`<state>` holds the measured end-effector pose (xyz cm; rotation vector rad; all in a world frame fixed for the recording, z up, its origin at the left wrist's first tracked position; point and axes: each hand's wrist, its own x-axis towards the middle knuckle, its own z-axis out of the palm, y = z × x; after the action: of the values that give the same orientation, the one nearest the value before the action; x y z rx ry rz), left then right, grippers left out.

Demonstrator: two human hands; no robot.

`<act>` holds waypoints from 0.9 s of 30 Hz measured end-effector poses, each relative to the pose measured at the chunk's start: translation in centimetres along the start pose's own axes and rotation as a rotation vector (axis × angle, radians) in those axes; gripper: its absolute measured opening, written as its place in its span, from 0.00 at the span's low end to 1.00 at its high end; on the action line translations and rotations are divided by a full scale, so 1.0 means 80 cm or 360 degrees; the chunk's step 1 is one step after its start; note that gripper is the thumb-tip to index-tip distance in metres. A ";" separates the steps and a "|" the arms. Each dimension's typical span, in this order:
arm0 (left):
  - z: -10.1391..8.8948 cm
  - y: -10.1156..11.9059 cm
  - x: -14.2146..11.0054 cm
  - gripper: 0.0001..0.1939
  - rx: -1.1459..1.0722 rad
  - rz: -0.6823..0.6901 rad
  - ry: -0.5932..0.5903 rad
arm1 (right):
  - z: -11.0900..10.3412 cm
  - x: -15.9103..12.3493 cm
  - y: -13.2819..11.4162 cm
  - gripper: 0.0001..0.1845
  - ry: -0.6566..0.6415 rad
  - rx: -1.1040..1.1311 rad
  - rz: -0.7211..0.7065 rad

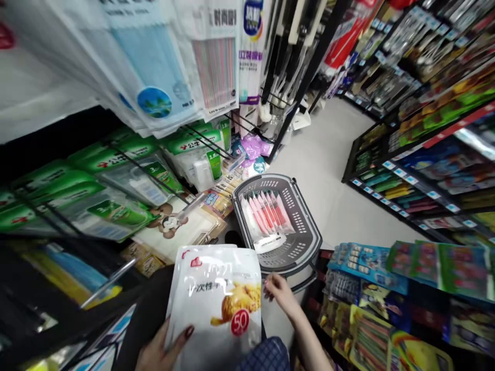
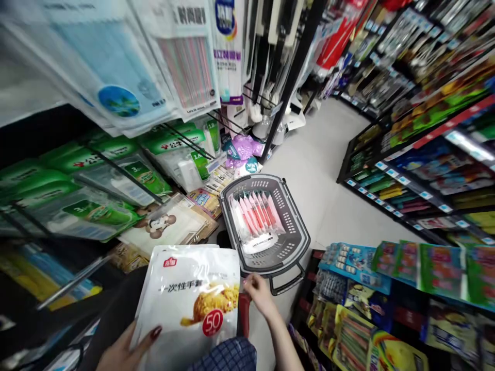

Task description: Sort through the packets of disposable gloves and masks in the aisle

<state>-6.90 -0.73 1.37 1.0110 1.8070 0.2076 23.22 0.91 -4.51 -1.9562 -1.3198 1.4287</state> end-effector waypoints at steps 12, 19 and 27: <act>0.018 0.006 -0.016 0.25 -0.0191 0.0669 0.0156 | 0.075 -0.108 -0.031 0.22 0.0655 0.0530 0.0025; 0.019 0.005 -0.019 0.22 -0.0227 0.0814 0.0207 | 0.084 -0.129 -0.022 0.18 0.0806 0.0149 -0.0058; 0.020 0.005 -0.023 0.21 -0.0298 0.0901 0.0238 | 0.076 -0.123 -0.017 0.17 0.0647 0.0245 -0.0230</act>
<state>-5.08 -2.29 2.10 1.3781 1.5546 0.8014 16.84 -8.06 -0.81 -1.8789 -1.1038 0.9674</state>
